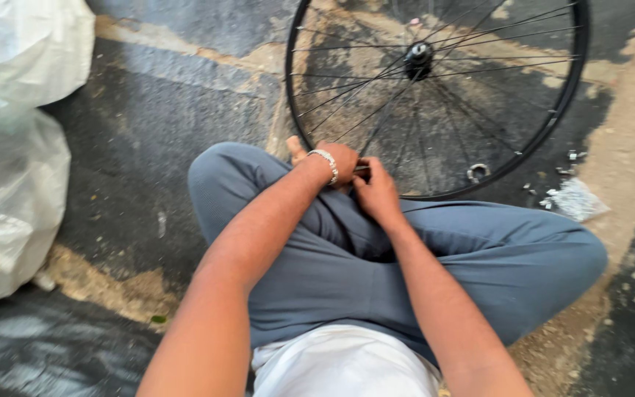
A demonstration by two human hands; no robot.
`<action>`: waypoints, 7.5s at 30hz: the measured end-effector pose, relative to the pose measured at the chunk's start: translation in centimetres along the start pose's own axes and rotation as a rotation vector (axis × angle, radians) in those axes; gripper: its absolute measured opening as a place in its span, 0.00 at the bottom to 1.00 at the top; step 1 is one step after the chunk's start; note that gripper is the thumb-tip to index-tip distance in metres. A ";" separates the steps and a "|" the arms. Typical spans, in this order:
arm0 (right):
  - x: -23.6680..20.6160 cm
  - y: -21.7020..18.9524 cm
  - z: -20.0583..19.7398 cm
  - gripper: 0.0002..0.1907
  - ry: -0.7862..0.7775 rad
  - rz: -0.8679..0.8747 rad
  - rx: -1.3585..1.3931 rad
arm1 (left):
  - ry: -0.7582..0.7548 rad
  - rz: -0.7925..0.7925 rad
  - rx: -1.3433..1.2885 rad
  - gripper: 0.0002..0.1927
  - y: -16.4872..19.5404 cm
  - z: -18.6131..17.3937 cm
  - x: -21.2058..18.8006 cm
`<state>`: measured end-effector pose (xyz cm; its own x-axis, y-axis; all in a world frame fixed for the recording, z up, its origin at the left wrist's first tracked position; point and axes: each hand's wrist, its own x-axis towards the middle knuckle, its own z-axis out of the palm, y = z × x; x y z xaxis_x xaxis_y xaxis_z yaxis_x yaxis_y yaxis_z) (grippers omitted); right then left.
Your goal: The person sits on the ground and laces a bicycle wheel by inserting spokes into the rim and hub. They thread the spoke ends through the rim holes and secure them with nipples, working methodically around the wheel.
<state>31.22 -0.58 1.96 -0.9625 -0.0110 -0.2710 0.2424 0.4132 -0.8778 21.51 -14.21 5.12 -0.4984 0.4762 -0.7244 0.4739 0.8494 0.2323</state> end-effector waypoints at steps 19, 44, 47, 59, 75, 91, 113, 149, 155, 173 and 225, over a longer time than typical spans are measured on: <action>0.3 -1.8 -0.4 0.07 0.089 0.049 -0.169 | 0.008 -0.065 0.009 0.20 0.2 -0.9 -0.5; 1.4 -0.5 -1.9 0.08 0.087 0.208 -0.079 | 0.201 -0.011 -0.088 0.18 -1.5 1.3 2.2; 2.0 0.7 -2.3 0.09 0.024 0.151 0.053 | 0.240 -0.012 -0.170 0.17 -0.9 0.6 1.8; -0.6 -1.7 -13.5 0.15 -0.406 0.409 0.472 | 0.372 0.190 -0.563 0.18 5.1 -0.1 -3.6; -6.0 -7.5 -20.0 0.17 -0.429 0.378 0.192 | 0.478 0.443 -1.063 0.18 12.8 1.2 -8.7; -7.9 -4.2 -18.0 0.10 -0.254 0.309 0.298 | 0.929 0.288 -0.736 0.18 15.3 2.6 -10.2; -7.3 -3.5 -18.0 0.11 -0.191 0.357 0.373 | 0.252 0.431 -1.485 0.34 14.4 2.5 -5.3; -8.8 -3.1 -22.3 0.14 0.101 -0.084 -0.200 | 0.094 0.243 -1.277 0.07 14.6 0.6 -3.6; -7.7 -4.2 -22.0 0.15 0.012 0.127 -0.207 | 0.175 0.183 -1.193 0.11 14.7 0.2 -3.5; -1.1 -3.2 -21.1 0.08 -0.157 0.416 -0.207 | 0.194 0.201 -1.078 0.08 11.4 -2.5 0.4; 2.3 0.6 -20.2 0.06 -0.254 0.505 -0.183 | 0.078 0.160 -1.070 0.09 9.5 -1.8 4.4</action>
<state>26.74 18.09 8.78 -0.6685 0.0195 -0.7435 0.6165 0.5736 -0.5393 22.54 -3.69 5.28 -0.5494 0.5805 -0.6009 -0.3223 0.5162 0.7935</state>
